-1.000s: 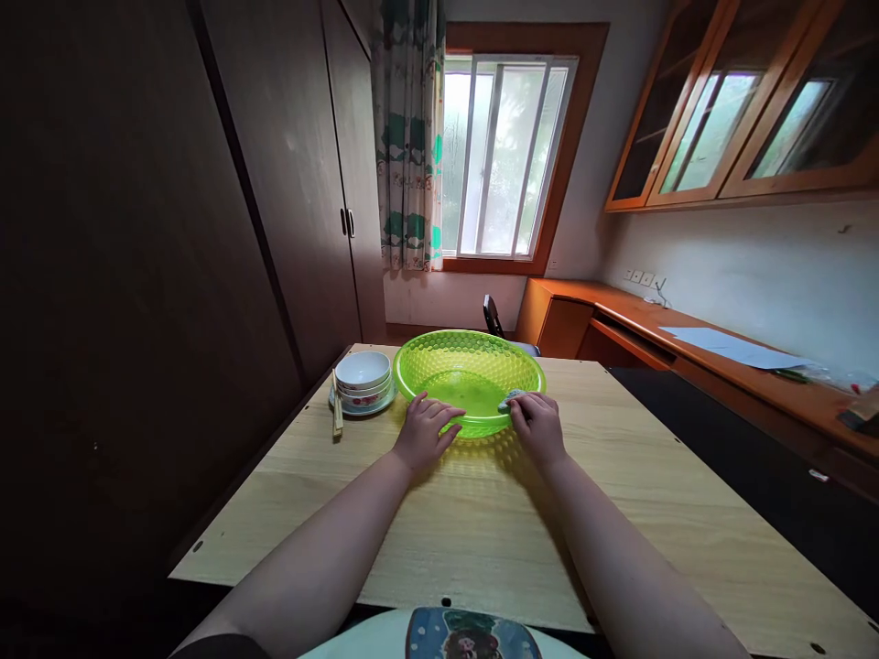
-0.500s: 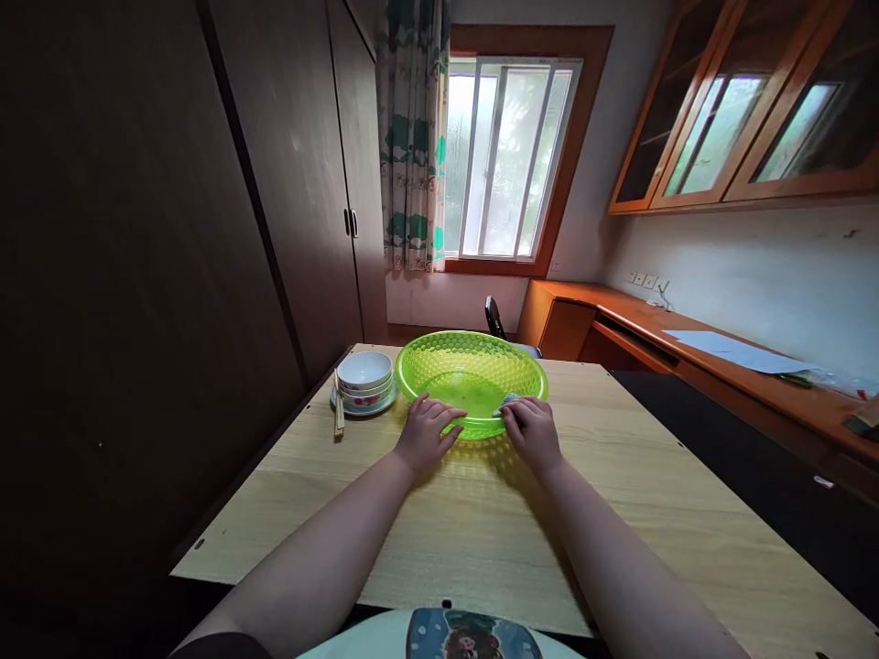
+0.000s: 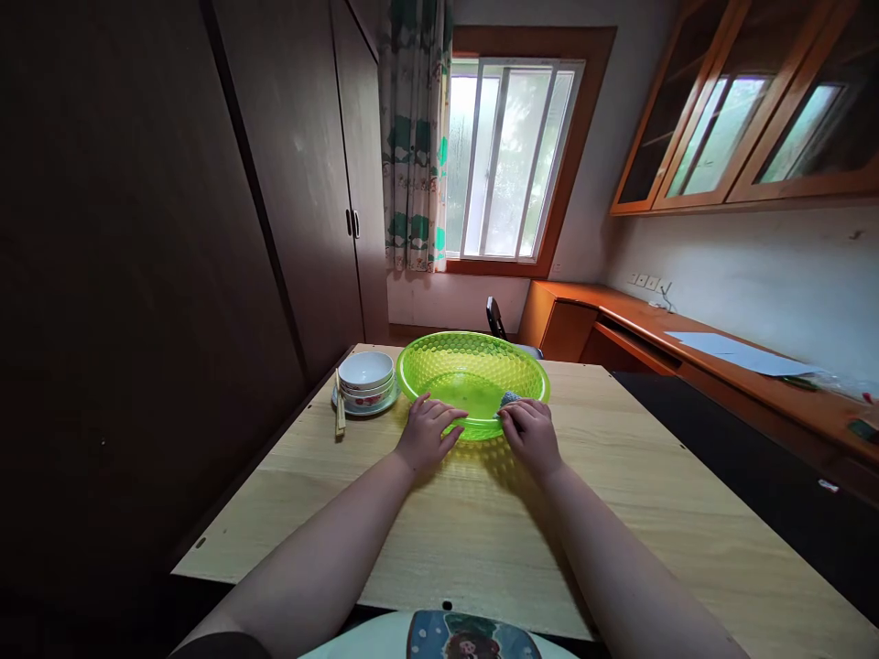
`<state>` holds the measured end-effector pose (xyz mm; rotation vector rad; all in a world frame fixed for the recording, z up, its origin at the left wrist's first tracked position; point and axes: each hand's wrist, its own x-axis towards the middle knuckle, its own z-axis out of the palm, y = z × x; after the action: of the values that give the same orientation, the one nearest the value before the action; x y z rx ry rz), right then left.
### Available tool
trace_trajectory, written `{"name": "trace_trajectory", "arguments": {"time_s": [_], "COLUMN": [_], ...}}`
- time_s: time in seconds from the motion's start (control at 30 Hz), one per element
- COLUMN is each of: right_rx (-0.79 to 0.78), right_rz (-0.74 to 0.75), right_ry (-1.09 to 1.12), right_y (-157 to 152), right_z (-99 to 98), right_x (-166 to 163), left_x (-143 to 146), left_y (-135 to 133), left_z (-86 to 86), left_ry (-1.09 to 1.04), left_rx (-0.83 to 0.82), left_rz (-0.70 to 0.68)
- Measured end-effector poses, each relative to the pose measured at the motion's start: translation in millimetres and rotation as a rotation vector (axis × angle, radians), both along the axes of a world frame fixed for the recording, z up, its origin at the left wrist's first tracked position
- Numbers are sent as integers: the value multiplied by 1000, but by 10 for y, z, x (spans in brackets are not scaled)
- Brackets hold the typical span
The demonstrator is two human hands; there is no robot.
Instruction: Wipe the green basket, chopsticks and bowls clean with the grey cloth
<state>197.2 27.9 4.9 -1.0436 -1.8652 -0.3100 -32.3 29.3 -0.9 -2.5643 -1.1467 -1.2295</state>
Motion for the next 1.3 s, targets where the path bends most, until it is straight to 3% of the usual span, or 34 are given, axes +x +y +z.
{"name": "trace_trajectory", "arguments": {"time_s": [0.23,0.5,0.8,1.07,1.3], "right_rx": [-10,-11,-6,2,-5], "right_rz": [-105,-60,-109,-36,-117], "right_ry": [82,50,76,2,77], "right_y": [82,31,81,3,75], "right_z": [-12,-31,-36,-1,-11], "right_x": [120,26,98,4,111], "left_x": [-4,-4,-3,-5,-3], "left_y": [8,-9,5,12,11], "left_z": [-14,15,-5,-7,-14], "left_ry": [4,11,2,14,-6], "left_rx": [14,11,5,20,-5], "left_rz": [1,9,2,10,-1]}}
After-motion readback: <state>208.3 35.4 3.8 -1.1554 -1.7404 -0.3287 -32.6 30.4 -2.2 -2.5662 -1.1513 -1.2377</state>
